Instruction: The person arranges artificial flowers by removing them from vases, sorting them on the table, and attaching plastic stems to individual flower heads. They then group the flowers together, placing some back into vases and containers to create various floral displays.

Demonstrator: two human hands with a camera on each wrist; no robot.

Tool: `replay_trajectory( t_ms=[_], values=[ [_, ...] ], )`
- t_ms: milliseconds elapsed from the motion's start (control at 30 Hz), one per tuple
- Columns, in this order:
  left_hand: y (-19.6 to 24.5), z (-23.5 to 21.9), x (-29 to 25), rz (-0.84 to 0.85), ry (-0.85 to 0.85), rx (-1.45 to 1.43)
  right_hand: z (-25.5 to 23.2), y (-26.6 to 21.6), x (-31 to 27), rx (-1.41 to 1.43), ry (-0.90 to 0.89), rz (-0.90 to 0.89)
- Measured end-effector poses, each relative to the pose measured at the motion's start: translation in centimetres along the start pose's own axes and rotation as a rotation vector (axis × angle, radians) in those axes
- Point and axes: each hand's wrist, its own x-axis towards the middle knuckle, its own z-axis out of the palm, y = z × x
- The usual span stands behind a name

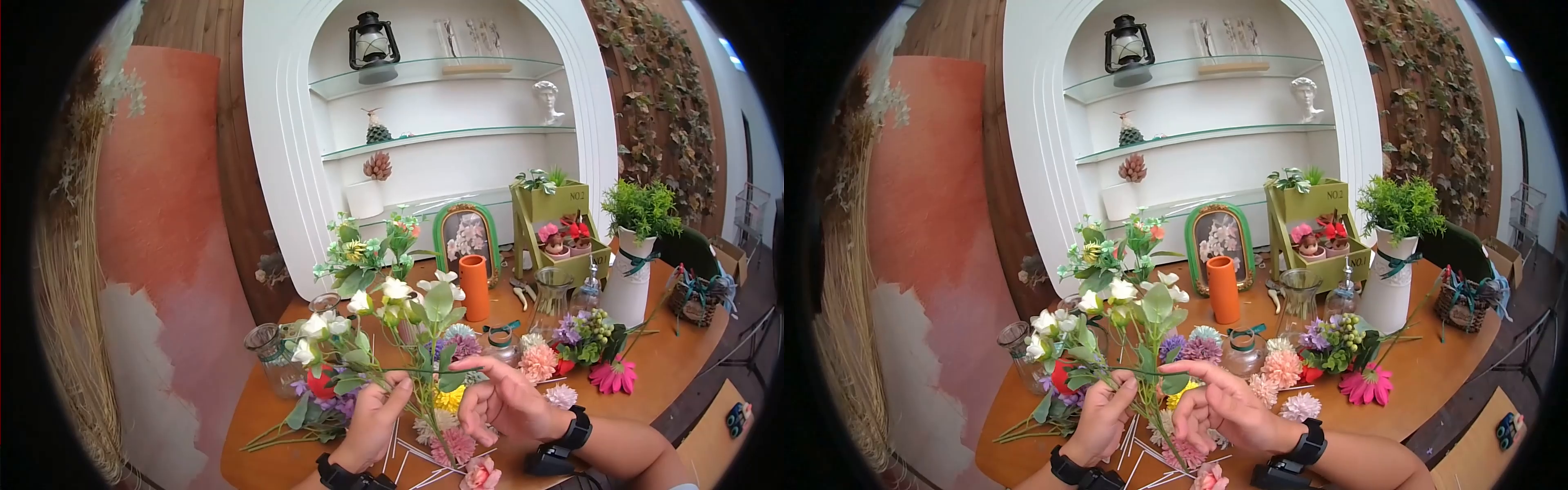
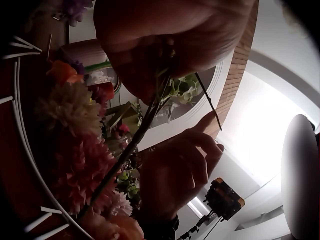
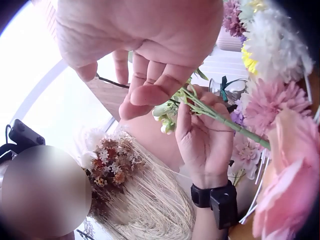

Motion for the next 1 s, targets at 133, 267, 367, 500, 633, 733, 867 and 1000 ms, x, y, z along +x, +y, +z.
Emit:
replay_trajectory(
  t_ms=[133,267,367,500,633,733,867,1000],
  values=[
    [0.2,0.2,-0.1,-0.061,-0.021,-0.001,0.0,0.0,-0.1,0.046,0.004,-0.039],
    [1.2,1.2,-0.4,-0.135,0.017,-0.045,-0.5,0.1,-0.1,0.135,-0.021,-0.035],
    [1.1,1.0,-0.5,-0.107,0.014,-0.015,-0.7,0.3,-0.3,0.091,-0.031,-0.043],
    [1.4,1.1,-0.5,-0.099,-0.016,-0.059,-0.4,-0.2,-0.3,-0.189,-0.042,-0.001],
    [1.5,1.3,-0.6,-0.086,0.009,-0.073,0.2,-0.3,-0.2,-0.260,-0.053,0.034],
    [1.8,1.4,-0.7,-0.073,0.014,-0.088,0.4,0.0,0.0,-0.248,-0.026,0.045],
    [1.3,0.5,-0.5,-0.084,-0.023,-0.105,0.9,-0.3,0.1,-0.263,0.045,0.087],
    [1.1,0.3,-0.4,-0.056,-0.043,-0.167,0.3,-0.2,-0.1,-0.251,-0.008,0.032]
  ],
)
